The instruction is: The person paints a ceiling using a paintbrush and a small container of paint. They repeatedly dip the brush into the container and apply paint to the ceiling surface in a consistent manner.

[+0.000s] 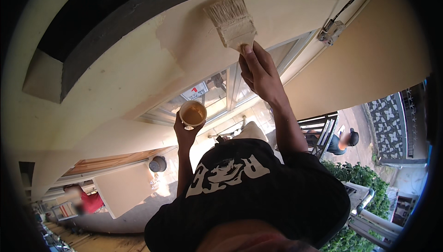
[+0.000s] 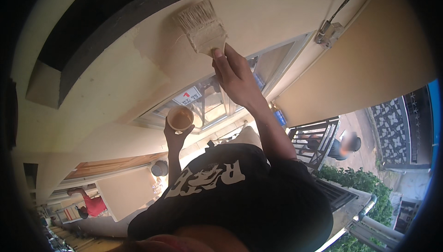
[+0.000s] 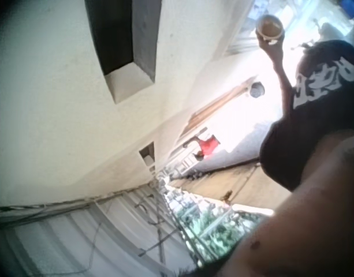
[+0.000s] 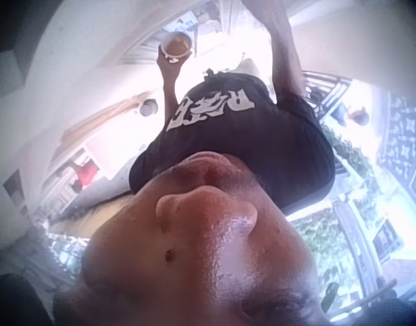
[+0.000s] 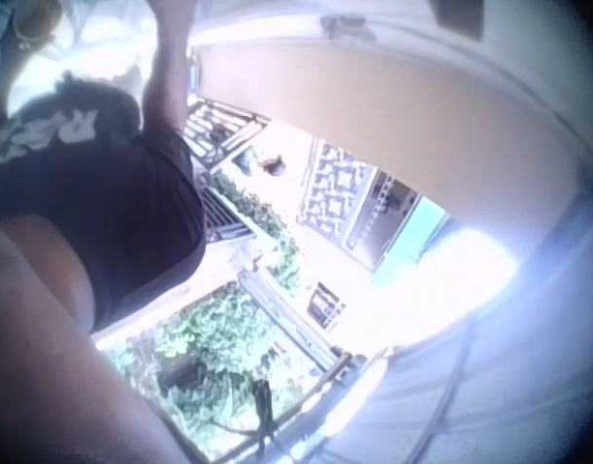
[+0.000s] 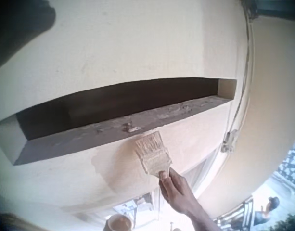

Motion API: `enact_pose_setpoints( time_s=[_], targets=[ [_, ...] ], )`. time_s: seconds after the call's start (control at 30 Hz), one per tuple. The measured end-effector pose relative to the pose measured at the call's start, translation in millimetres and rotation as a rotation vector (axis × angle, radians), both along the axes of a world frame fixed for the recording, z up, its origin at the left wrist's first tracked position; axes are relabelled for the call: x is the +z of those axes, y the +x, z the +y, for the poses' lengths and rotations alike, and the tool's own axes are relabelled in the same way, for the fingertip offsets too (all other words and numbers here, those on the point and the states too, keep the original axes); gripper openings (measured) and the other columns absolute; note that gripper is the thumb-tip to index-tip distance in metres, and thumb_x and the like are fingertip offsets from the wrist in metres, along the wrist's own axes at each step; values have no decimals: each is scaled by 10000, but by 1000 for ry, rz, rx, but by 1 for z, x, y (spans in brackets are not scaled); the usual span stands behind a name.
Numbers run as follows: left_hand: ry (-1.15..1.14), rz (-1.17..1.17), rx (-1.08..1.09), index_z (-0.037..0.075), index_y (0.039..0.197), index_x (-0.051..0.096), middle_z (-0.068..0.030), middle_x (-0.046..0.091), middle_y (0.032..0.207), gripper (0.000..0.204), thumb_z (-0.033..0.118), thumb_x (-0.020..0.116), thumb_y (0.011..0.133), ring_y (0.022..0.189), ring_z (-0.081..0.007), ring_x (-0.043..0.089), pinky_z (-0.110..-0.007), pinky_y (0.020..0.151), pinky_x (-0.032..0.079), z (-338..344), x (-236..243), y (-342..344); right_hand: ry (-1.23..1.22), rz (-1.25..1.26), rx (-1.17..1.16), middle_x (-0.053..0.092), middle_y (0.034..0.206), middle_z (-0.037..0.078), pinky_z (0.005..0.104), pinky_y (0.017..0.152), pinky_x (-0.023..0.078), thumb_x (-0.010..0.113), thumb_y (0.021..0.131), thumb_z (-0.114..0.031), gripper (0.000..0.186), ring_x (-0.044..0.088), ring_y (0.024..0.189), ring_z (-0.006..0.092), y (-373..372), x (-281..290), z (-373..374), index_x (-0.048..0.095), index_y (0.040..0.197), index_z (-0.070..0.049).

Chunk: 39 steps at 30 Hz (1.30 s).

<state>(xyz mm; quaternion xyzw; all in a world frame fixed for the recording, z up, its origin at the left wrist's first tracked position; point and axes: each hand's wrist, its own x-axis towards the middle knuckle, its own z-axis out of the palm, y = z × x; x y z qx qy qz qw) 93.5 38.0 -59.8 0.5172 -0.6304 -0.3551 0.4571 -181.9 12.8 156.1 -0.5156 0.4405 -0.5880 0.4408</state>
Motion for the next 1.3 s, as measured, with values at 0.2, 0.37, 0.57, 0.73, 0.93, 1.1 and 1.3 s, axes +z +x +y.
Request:
enact_pose_setpoints(
  time_s=[0.2,0.37,0.57,0.73,0.93,1.1,1.3],
  targets=[
    [9,-7,-61,42,1346,588,-149,716,1235,764,139,987,702,1156,-280,705,-417,975,578,-5,-1,-3,83,348,-235,469,681,29,353,635,426,367,1154,-462,565,461,655,139,-43,3,-48,585,955,20],
    [4,25,-46,40,1333,596,-144,715,1234,744,131,983,704,1146,-277,708,-416,969,578,-10,-8,-2,294,485,-171,461,660,51,385,655,441,387,1142,-500,617,505,663,167,-59,-6,-7,659,1040,45],
    [24,-2,-123,39,1324,606,-137,725,1208,731,126,983,703,1134,-263,710,-407,963,575,-12,1,-21,94,327,-231,445,649,32,348,606,418,386,1145,-495,589,458,610,147,-54,18,-36,612,993,27],
    [-40,39,-125,32,1319,609,-139,722,1215,726,123,983,705,1125,-266,709,-411,973,567,-13,-4,-28,273,645,-333,541,703,134,430,753,493,350,1136,-536,683,564,713,244,-73,-42,-31,704,1185,45],
    [28,25,-88,32,1358,581,-138,714,1235,777,123,985,700,1144,-276,703,-418,973,576,-4,-14,-26,196,141,-359,342,585,-107,231,363,192,444,1118,-549,489,238,417,2,-98,25,-6,566,927,-115],
    [44,45,-84,39,1343,581,-141,714,1238,786,195,989,689,1138,-272,701,-407,978,563,-3,-2,-24,228,154,-296,303,567,-100,236,358,184,429,1117,-562,504,234,420,5,-104,13,-46,452,831,-147],
    [32,68,13,55,1346,594,-126,721,1240,774,186,985,690,1162,-254,701,-404,982,567,-4,-6,-9,233,206,-241,346,578,-86,228,351,240,432,1148,-419,416,297,410,16,-38,-34,14,524,906,-95]
  ],
)
